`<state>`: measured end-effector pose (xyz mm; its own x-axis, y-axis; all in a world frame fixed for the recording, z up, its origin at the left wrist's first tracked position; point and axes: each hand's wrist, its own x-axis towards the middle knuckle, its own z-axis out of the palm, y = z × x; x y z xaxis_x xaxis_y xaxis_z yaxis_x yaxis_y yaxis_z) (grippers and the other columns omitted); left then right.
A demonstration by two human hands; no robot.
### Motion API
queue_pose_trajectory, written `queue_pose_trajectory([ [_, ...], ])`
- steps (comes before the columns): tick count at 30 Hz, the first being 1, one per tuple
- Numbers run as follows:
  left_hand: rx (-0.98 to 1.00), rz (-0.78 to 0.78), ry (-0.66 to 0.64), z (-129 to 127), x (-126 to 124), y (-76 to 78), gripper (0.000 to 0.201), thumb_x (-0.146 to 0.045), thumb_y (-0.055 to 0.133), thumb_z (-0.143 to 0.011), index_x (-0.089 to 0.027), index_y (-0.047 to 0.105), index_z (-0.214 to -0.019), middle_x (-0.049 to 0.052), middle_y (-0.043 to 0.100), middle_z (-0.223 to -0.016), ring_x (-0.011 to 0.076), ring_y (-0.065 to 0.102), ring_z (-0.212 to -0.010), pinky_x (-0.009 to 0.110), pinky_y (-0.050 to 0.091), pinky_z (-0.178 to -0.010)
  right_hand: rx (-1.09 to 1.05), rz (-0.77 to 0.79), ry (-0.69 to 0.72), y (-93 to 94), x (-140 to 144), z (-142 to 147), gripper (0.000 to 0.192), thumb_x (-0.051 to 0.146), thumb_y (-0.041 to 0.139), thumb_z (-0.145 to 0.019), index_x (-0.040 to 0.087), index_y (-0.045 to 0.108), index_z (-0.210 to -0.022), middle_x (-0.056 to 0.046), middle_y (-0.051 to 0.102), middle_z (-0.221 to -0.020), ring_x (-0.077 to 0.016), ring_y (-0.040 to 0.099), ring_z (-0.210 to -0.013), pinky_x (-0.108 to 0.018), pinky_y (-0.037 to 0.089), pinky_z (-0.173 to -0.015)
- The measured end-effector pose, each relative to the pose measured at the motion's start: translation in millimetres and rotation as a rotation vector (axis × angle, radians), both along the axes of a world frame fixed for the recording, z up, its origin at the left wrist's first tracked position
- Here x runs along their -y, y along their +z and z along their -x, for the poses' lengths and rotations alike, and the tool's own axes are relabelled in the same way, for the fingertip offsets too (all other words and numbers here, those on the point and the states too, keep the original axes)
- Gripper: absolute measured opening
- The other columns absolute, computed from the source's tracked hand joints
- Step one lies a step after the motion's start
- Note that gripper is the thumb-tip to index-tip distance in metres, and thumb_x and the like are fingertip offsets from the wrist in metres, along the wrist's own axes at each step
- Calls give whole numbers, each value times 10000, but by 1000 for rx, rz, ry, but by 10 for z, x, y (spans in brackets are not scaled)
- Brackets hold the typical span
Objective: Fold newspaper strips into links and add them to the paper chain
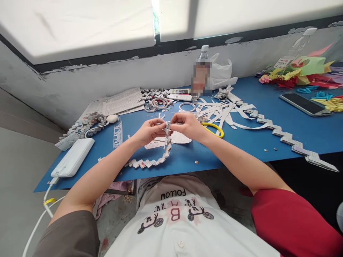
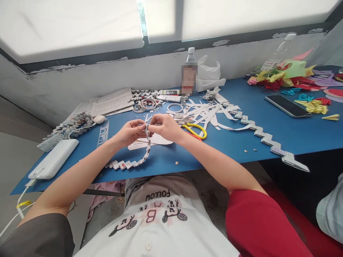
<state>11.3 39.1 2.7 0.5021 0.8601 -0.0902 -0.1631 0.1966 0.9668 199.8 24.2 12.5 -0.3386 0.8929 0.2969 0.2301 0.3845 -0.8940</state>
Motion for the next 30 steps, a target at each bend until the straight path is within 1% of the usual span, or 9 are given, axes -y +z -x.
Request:
queue_pose_trajectory([
  [6,-63,-42,56,-20,26,-17,380,-354,859,-608,-141,622,-815,44,728,-703,274,733,-818,424,569,-815,22,20,-21,28,11,5,122,248,597,-684,160,542,-620,43,500,-502,-76,413,-487,-224,248,-463],
  [10,-72,-41,85,-33,42,-11,397,-365,864,-595,-133,635,-822,51,731,-716,270,732,-818,419,568,-817,41,66,2,14,-19,-7,118,255,604,-696,153,571,-648,27,554,-540,-91,467,-515,-226,286,-482],
  [13,-56,-36,118,-35,46,6,401,-367,867,-587,-132,635,-814,51,731,-722,252,732,-778,406,575,-792,25,-12,-6,-11,-27,-10,84,233,582,-730,155,597,-703,5,624,-630,-113,532,-593,-236,357,-549],
  [16,-63,-57,149,-37,57,24,398,-379,859,-600,-130,640,-819,48,726,-715,231,728,-751,404,572,-797,16,-121,-76,-40,-2,16,93,235,567,-760,162,590,-707,-8,650,-671,-130,559,-637,-248,387,-594],
  [21,-96,-145,215,-40,85,38,406,-412,854,-594,-138,635,-798,27,716,-702,185,711,-688,410,569,-820,-9,-164,-181,-106,68,96,107,265,550,-796,175,586,-749,-17,658,-682,-143,569,-636,-252,392,-576],
  [24,-155,-226,243,-32,97,44,392,-428,841,-607,-147,648,-801,31,720,-696,186,704,-691,394,578,-802,21,-205,-234,-127,83,117,104,268,558,-800,180,586,-753,-17,653,-675,-139,552,-603,-257,388,-571],
  [27,-201,-272,258,-24,100,45,391,-430,842,-603,-145,667,-806,41,722,-697,201,706,-714,394,576,-810,93,-233,-228,-106,57,90,94,265,578,-793,177,603,-771,-35,675,-731,-148,571,-630,-269,403,-605],
  [30,-199,-251,252,-27,96,28,399,-430,847,-593,-139,671,-802,49,725,-703,207,708,-712,400,575,-808,147,-181,-171,-66,3,34,104,273,617,-769,170,620,-773,-42,682,-755,-166,598,-694,-274,416,-633],
])
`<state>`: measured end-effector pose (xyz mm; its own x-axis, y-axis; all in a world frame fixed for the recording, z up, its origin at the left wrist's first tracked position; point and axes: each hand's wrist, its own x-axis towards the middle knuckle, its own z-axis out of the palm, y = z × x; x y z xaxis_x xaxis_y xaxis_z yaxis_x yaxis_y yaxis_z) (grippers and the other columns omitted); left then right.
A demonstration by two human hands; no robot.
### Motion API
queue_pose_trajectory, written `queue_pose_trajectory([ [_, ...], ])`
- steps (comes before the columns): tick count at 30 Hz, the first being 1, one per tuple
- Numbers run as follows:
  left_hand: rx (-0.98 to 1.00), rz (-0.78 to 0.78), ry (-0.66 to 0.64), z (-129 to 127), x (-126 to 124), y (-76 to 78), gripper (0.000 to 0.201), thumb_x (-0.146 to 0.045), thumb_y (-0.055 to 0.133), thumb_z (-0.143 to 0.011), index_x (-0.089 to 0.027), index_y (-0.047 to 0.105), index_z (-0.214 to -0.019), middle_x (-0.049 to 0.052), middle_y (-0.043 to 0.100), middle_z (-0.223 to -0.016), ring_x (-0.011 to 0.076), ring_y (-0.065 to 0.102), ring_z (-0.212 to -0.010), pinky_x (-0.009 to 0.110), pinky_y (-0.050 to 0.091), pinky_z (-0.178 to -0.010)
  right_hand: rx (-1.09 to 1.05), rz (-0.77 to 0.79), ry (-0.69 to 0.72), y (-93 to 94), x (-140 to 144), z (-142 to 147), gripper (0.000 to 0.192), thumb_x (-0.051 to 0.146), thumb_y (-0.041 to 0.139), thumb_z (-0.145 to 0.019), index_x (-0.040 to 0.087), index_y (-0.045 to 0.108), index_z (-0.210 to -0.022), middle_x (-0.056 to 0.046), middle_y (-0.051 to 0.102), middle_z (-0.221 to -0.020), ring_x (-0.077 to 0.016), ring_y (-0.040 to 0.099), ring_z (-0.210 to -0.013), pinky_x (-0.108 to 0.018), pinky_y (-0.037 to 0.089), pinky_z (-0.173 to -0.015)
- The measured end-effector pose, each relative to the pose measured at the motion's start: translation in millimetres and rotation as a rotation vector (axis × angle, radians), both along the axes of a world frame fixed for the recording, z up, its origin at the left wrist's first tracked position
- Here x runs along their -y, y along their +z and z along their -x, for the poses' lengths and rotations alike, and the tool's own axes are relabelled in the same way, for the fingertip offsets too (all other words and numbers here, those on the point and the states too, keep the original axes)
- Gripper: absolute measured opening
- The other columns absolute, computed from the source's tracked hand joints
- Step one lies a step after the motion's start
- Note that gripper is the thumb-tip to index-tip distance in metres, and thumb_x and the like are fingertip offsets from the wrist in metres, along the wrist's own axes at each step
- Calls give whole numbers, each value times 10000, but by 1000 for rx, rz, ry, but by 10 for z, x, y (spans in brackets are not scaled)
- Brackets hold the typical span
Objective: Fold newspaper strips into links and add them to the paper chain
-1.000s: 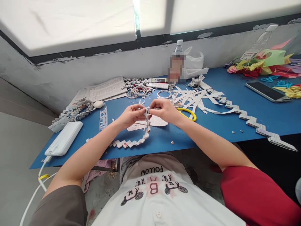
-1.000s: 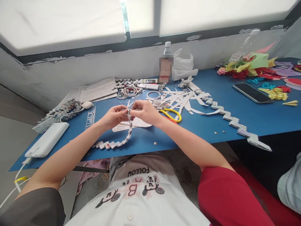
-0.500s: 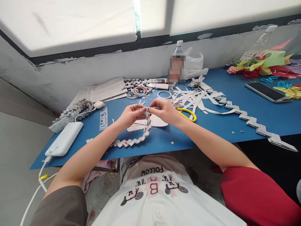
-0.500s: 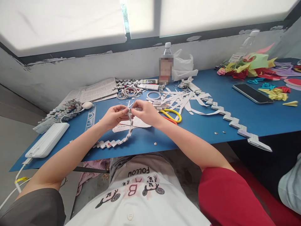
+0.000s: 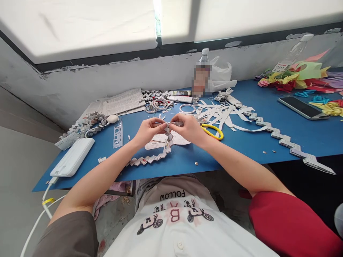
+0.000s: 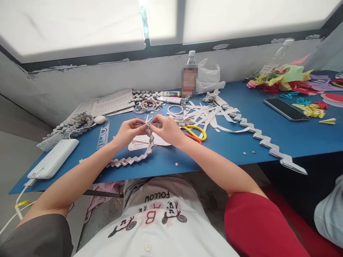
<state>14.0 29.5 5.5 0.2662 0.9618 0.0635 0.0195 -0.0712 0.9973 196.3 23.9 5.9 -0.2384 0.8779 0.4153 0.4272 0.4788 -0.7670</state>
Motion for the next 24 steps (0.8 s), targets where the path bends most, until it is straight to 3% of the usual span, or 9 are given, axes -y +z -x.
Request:
queue_pose_trajectory([
  [5,-1,16,-2,-28,10,-25,411,-432,846,-595,-133,651,-800,53,731,-706,202,711,-710,390,573,-813,-7,83,47,-2,-57,-26,143,301,614,-778,161,625,-754,-38,676,-754,-162,589,-711,-281,417,-648],
  [14,-14,-142,112,-47,53,4,395,-470,810,-637,-162,621,-797,32,717,-680,203,702,-728,356,559,-782,-391,246,111,-59,8,96,290,442,639,-774,153,646,-789,-12,622,-657,-106,509,-545,-252,420,-521],
  [18,-30,-190,194,-63,67,-15,374,-455,806,-645,-158,643,-803,34,714,-701,208,695,-749,346,547,-773,-405,243,119,-58,13,90,345,489,665,-757,148,666,-810,-18,626,-655,-119,539,-576,-259,452,-548],
  [24,51,-121,177,-104,120,0,328,-421,796,-676,-151,693,-830,42,720,-769,200,696,-779,351,548,-822,-353,133,48,-154,-49,99,250,407,632,-802,165,606,-858,-24,642,-785,-118,563,-645,-268,455,-616],
])
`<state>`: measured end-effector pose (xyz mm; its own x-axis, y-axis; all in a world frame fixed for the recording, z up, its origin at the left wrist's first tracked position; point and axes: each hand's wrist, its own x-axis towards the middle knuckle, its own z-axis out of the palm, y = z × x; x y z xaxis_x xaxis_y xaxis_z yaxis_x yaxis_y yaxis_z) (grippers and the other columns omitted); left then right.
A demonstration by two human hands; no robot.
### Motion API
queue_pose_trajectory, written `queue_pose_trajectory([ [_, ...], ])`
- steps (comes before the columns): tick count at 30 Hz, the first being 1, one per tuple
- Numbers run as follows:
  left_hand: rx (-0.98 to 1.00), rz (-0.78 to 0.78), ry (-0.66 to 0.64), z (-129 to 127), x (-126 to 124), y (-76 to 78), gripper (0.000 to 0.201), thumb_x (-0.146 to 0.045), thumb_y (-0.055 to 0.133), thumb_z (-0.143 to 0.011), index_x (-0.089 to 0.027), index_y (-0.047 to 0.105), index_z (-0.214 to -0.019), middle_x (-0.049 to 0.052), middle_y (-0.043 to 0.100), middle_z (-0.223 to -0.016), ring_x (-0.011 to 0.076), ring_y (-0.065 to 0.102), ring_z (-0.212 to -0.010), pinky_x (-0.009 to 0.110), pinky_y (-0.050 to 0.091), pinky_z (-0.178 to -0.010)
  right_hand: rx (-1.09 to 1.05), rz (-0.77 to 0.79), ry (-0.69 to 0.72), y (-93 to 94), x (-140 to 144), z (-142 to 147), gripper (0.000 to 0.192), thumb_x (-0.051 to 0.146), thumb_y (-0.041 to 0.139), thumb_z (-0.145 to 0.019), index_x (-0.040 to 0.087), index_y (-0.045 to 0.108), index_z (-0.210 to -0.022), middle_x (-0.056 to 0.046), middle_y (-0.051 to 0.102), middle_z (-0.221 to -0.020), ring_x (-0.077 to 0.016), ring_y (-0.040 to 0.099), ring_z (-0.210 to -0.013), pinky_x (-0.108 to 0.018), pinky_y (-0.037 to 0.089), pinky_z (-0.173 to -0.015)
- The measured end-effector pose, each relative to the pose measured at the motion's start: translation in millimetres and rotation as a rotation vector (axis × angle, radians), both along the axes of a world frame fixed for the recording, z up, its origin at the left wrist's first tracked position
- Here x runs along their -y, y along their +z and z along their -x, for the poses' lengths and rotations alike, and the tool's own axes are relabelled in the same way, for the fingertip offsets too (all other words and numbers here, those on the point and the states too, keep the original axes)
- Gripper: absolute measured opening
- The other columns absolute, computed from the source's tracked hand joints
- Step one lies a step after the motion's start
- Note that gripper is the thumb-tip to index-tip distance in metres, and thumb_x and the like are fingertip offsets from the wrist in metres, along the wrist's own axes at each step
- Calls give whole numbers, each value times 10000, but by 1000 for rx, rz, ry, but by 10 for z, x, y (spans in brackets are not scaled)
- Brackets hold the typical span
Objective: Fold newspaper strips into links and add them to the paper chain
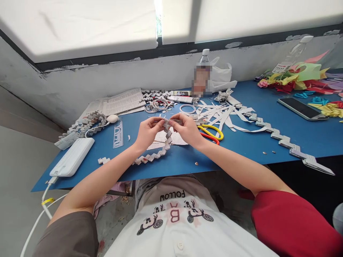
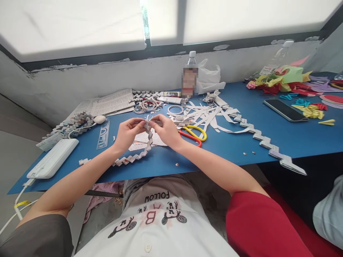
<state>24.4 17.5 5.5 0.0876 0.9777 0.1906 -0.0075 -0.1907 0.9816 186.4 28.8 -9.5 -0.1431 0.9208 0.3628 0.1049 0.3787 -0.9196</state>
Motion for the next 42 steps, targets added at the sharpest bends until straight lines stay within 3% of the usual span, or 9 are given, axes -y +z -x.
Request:
queue_pose_trajectory([
  [5,61,80,-14,3,0,11,329,-400,815,-661,-152,692,-840,44,719,-756,197,701,-777,350,551,-837,10,-23,-11,-40,-9,15,238,401,625,-809,177,560,-859,-30,637,-823,-135,591,-705,-277,463,-643],
  [10,184,205,-120,34,-71,6,345,-407,819,-658,-142,669,-820,39,724,-771,173,703,-747,366,557,-852,20,-14,-7,-26,-16,10,242,408,611,-813,183,538,-866,-18,628,-832,-118,579,-651,-269,454,-625],
  [19,134,244,-103,39,-94,-19,403,-385,856,-599,-128,649,-829,42,721,-727,165,694,-720,386,539,-870,226,10,-12,26,-17,-51,112,298,540,-824,191,521,-853,-21,645,-779,-167,600,-743,-300,434,-674],
  [26,139,287,-167,97,-114,39,366,-350,865,-596,-122,672,-807,52,707,-770,173,679,-729,399,530,-868,150,-28,-8,-75,-49,-6,143,315,546,-830,188,538,-896,-37,666,-860,-172,628,-792,-295,457,-682],
  [30,80,245,-213,134,-143,43,324,-367,828,-645,-130,658,-786,43,689,-791,180,672,-786,400,512,-887,136,-9,33,-45,-39,-10,166,336,557,-834,179,545,-887,-31,672,-805,-162,633,-733,-288,464,-667],
  [35,-4,79,-147,116,-169,-30,350,-441,783,-676,-149,622,-781,14,666,-778,162,647,-778,393,518,-872,227,-59,51,15,-27,-29,170,323,533,-859,173,588,-801,-19,667,-704,-149,609,-657,-284,457,-660],
  [42,41,75,-136,114,-131,19,318,-392,804,-666,-155,669,-828,26,691,-838,167,663,-811,401,537,-881,33,-87,-9,-30,-24,21,234,396,555,-855,174,619,-815,-29,668,-748,-148,609,-676,-264,469,-616],
])
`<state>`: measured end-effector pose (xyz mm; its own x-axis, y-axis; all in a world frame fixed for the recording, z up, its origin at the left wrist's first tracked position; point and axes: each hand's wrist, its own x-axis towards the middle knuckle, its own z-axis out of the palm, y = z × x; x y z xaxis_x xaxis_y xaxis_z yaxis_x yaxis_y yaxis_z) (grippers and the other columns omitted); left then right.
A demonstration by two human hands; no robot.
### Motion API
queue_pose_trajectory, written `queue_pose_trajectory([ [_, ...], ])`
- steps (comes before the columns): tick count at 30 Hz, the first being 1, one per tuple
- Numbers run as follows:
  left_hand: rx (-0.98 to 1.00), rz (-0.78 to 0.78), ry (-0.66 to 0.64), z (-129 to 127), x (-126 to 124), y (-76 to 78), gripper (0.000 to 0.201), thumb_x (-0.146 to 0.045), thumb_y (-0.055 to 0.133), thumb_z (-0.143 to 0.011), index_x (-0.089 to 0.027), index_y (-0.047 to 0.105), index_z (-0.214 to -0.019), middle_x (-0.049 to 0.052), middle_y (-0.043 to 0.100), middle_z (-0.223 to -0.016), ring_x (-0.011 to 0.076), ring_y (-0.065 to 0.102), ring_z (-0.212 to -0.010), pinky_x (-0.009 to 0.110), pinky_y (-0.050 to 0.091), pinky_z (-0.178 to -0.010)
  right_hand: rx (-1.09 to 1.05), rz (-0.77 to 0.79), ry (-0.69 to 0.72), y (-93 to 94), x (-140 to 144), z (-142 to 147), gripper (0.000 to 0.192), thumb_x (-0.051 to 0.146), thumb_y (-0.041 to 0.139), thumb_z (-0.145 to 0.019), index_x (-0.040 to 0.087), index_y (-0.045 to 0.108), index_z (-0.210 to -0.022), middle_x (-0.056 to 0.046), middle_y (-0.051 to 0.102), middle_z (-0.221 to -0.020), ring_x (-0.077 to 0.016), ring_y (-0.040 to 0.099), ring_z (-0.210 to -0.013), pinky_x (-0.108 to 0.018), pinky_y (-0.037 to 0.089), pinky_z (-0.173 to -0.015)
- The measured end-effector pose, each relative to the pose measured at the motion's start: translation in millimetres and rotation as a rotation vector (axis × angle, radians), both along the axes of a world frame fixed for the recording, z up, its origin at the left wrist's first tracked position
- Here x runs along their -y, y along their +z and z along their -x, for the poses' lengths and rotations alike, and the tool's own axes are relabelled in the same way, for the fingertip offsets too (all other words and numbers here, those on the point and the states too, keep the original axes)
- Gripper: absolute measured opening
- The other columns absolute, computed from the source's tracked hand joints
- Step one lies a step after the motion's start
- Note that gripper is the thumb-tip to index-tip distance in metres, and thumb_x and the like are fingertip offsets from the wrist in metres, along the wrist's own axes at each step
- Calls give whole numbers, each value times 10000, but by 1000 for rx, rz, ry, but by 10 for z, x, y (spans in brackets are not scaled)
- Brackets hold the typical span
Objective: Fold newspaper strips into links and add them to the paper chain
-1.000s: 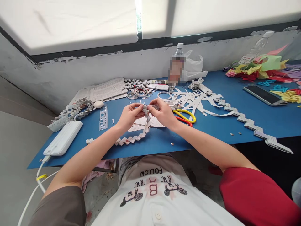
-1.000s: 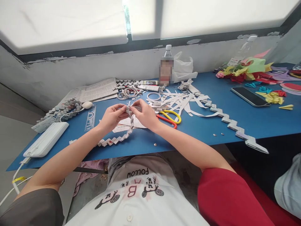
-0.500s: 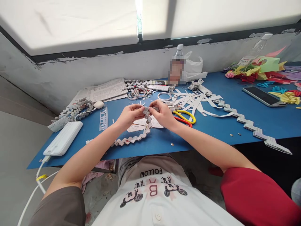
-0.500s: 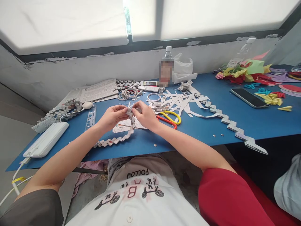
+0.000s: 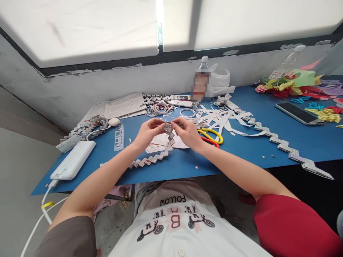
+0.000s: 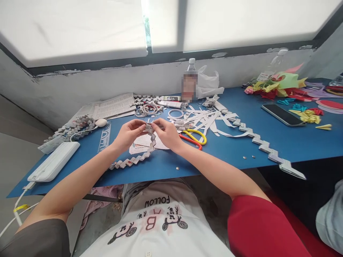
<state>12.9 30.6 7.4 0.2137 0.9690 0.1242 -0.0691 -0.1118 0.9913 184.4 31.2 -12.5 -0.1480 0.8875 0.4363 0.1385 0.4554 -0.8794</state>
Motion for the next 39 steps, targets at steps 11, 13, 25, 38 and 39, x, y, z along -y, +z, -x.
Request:
queue_pose_trajectory([
  [11,-329,-283,34,91,-44,9,301,-439,692,-775,-149,653,-843,61,711,-826,206,699,-745,373,573,-755,122,-49,-5,62,-29,-69,227,356,601,-832,163,715,-799,-49,710,-768,-164,614,-707,-267,461,-636],
  [13,-436,-386,57,92,-34,-20,244,-404,610,-846,-162,609,-877,55,705,-832,202,707,-760,347,566,-741,154,-62,10,84,-18,-69,228,351,587,-842,163,706,-796,-46,706,-759,-159,607,-695,-262,454,-629],
  [25,-634,-522,68,68,-23,-79,149,-351,377,-961,-211,417,-991,52,720,-817,178,719,-705,279,545,-627,206,-31,74,103,16,-59,271,378,503,-891,167,650,-806,-23,644,-692,-129,548,-596,-262,415,-585],
  [38,-775,-533,23,40,14,-80,137,-315,368,-945,-209,441,-993,51,727,-786,197,711,-708,306,513,-653,94,-46,105,52,-23,-48,257,380,570,-847,175,692,-942,-32,691,-773,-138,593,-654,-267,467,-610],
  [39,-768,-531,30,38,12,-85,132,-313,373,-943,-210,445,-987,49,723,-777,198,709,-705,307,511,-654,99,-52,101,57,-24,-50,238,361,570,-845,174,697,-918,-39,701,-803,-145,609,-684,-272,479,-632],
])
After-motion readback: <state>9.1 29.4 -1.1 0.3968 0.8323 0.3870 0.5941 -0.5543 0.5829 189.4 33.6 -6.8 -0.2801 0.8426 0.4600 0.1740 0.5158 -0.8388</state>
